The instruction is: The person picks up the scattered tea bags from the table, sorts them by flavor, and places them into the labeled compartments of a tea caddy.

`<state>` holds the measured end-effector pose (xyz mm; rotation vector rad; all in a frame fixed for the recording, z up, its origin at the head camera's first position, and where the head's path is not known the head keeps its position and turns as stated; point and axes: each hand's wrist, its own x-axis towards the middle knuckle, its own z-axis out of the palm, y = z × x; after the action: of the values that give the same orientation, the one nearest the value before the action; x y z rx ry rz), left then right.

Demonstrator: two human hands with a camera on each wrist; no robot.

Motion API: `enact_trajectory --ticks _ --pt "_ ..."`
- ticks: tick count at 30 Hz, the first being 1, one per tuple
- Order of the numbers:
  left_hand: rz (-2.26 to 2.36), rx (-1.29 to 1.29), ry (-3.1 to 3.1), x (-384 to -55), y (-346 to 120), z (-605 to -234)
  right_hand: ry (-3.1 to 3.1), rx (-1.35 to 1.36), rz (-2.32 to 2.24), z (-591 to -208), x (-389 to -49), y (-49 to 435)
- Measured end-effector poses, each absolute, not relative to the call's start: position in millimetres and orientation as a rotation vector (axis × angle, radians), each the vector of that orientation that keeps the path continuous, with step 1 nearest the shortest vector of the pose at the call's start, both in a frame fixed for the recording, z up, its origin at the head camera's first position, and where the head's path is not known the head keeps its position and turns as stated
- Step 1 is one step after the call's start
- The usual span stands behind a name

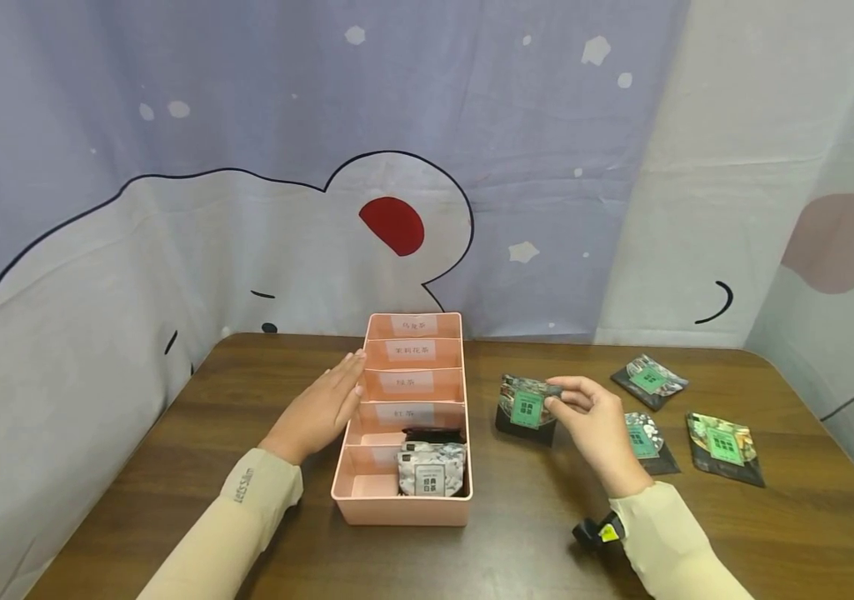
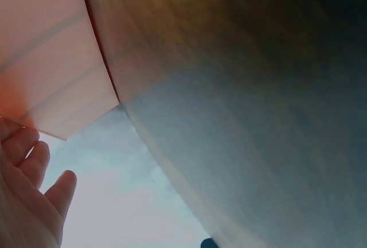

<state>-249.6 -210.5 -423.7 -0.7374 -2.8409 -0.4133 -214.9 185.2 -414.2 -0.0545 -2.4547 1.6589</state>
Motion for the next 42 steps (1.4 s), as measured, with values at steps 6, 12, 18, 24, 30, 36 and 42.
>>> enact_trajectory --ticks 6,12,18,24,30,36,42 --pt "-0.42 -0.738 -2.838 -250 -210 -424 -2.355 -0.115 1.757 -409 -215 181" --pt "-0.413 -0.739 -2.838 -251 -211 -425 -2.273 -0.096 1.754 -401 -217 175" --pt "-0.405 -0.727 -2.845 -251 -211 -423 -2.18 -0.008 1.765 -391 -219 165" --pt "-0.34 -0.722 -2.862 -250 -210 -420 -2.111 0.036 1.808 -383 -221 151" --pt "-0.257 -0.722 -2.879 -249 -209 -416 -2.019 0.091 1.849 -377 -224 136" --pt "-0.241 -0.716 -2.897 -248 -209 -414 -1.96 0.17 1.902 -373 -229 118" --pt "-0.246 -0.734 -2.884 -248 -209 -414 -1.908 0.224 1.999 -372 -234 100"
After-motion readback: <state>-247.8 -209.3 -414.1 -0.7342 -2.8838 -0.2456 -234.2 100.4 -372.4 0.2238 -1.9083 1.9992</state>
